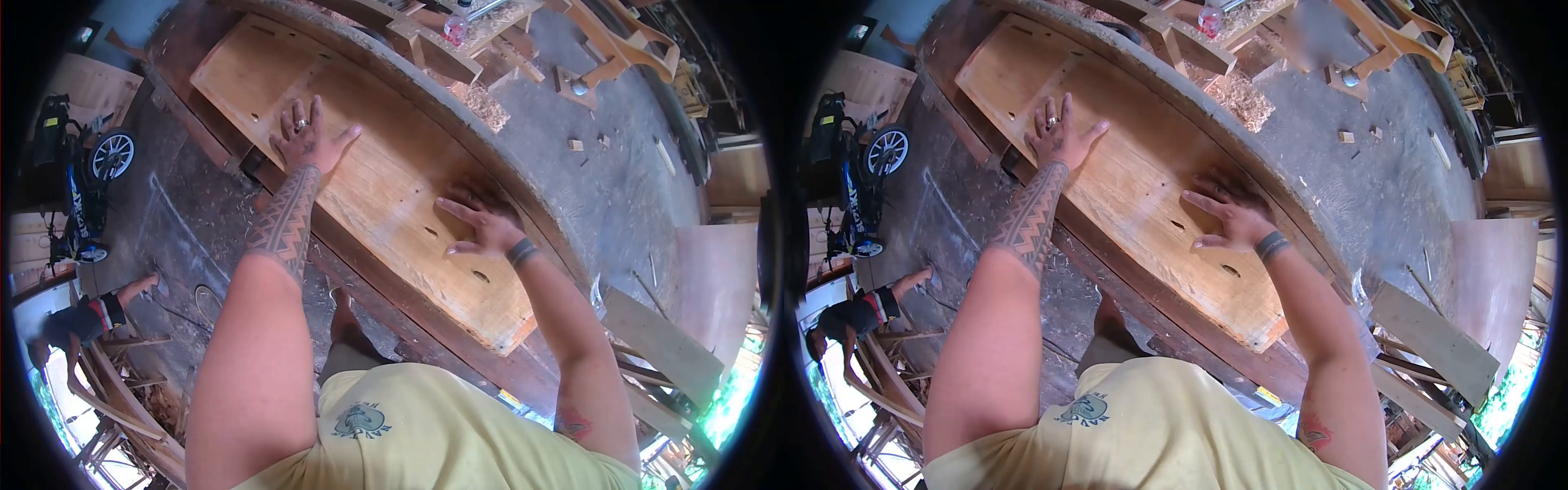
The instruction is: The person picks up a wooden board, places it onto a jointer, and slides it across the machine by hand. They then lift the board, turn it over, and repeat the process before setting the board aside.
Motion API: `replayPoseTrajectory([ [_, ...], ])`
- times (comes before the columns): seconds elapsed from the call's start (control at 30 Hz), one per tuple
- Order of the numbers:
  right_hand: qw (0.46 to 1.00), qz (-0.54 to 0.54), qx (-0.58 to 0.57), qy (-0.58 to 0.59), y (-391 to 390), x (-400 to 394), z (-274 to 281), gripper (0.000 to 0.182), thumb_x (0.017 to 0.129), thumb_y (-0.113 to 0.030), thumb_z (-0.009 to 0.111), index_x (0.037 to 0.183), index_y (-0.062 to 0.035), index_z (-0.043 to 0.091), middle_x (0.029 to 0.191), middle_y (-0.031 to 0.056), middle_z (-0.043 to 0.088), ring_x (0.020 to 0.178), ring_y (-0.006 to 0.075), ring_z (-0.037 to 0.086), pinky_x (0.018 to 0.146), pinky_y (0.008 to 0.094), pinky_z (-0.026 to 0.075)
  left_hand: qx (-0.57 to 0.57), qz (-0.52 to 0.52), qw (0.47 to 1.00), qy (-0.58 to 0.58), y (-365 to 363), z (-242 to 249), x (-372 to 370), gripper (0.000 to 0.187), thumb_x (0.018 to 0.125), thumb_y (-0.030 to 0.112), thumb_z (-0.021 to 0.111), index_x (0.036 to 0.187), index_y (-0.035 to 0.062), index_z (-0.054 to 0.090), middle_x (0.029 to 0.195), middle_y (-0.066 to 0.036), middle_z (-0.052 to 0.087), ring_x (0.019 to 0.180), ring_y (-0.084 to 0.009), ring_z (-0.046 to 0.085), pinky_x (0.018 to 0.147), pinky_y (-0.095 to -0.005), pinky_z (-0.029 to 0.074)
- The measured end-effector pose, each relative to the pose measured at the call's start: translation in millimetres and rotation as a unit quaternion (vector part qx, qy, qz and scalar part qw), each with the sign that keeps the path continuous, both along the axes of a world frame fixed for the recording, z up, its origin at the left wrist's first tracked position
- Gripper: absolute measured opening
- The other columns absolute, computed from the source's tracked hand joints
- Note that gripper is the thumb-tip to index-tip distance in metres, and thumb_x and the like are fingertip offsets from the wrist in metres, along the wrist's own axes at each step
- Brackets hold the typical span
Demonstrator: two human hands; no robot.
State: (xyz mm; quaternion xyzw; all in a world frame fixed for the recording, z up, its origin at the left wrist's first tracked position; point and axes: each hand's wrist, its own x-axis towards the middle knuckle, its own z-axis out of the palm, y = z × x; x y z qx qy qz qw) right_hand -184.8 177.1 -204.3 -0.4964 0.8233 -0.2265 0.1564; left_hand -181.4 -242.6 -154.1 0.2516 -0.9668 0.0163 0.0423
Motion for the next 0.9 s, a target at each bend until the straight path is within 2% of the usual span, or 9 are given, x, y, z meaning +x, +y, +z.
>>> replayPoseTrajectory([
  [0.1,0.997,-0.005,0.046,0.06,-1,-1,-1,0.109,0.089,-0.087,0.074,0.179,-0.0373,0.038,0.187,0.0103,0.03,0.174,0.044,0.016,0.142,0.0647,0.016,0.002,0.004,1.0,-0.002,-1,-1,1,0.126,0.089,0.1,0.057,0.185,0.029,0.017,0.192,-0.016,0.016,0.177,-0.0413,0.009,0.135,-0.0769,0.011],
  [0.2,0.997,-0.007,0.045,0.067,-1,0,-2,0.109,0.088,-0.089,0.073,0.179,-0.0384,0.038,0.187,0.0088,0.031,0.174,0.0437,0.016,0.142,0.0658,0.014,0.002,0.006,1.0,-0.011,2,3,0,0.124,0.091,0.097,0.058,0.185,0.0284,0.015,0.192,-0.016,0.014,0.177,-0.042,0.008,0.134,-0.078,0.013],
  [0.3,0.992,0.0,0.063,0.106,0,-2,2,0.109,0.089,-0.089,0.073,0.179,-0.0384,0.038,0.187,0.0081,0.03,0.175,0.0436,0.016,0.142,0.0647,0.014,0.003,0.009,1.0,-0.013,2,5,0,0.124,0.092,0.096,0.059,0.185,0.0282,0.015,0.192,-0.016,0.013,0.177,-0.0423,0.007,0.133,-0.0781,0.013],
  [0.4,0.993,-0.004,0.034,0.109,1,0,-4,0.109,0.089,-0.089,0.072,0.179,-0.0375,0.039,0.187,0.0082,0.032,0.174,0.0429,0.018,0.142,0.0644,0.013,0.009,0.013,1.0,-0.014,6,9,1,0.125,0.091,0.096,0.06,0.185,0.0283,0.015,0.193,-0.016,0.012,0.177,-0.0418,0.007,0.134,-0.0773,0.012],
  [0.5,1.0,-0.012,-0.013,-0.005,2,0,-12,0.108,0.089,-0.087,0.073,0.178,-0.0363,0.039,0.186,0.0082,0.033,0.174,0.0419,0.019,0.142,0.064,0.012,0.013,0.017,1.0,-0.016,9,13,1,0.125,0.091,0.096,0.06,0.185,0.028,0.015,0.193,-0.016,0.012,0.177,-0.0415,0.007,0.135,-0.0771,0.011],
  [0.73,0.996,-0.002,0.006,0.093,5,-3,-14,0.107,0.089,-0.089,0.072,0.177,-0.0346,0.044,0.185,0.0092,0.037,0.173,0.0418,0.022,0.141,0.0628,0.014,0.01,0.008,1.0,0.004,5,3,3,0.125,0.091,0.096,0.06,0.185,0.0266,0.016,0.192,-0.016,0.012,0.177,-0.0429,0.008,0.135,-0.0777,0.009],
  [0.83,0.994,-0.005,0.013,0.11,3,-3,-13,0.106,0.089,-0.089,0.071,0.176,-0.0347,0.045,0.184,0.0094,0.037,0.173,0.0422,0.023,0.141,0.0631,0.014,0.026,0.008,1.0,0.004,5,4,3,0.128,0.089,0.098,0.06,0.185,0.025,0.017,0.193,-0.015,0.012,0.177,-0.042,0.006,0.136,-0.0758,0.004],
  [0.9,0.993,-0.004,0.026,0.116,4,-2,-12,0.106,0.089,-0.089,0.071,0.177,-0.0349,0.044,0.185,0.0094,0.037,0.173,0.0423,0.022,0.141,0.0635,0.013,0.014,0.008,1.0,0.009,7,3,3,0.125,0.091,0.096,0.06,0.185,0.0263,0.017,0.193,-0.015,0.013,0.177,-0.0429,0.008,0.135,-0.0776,0.007],
])
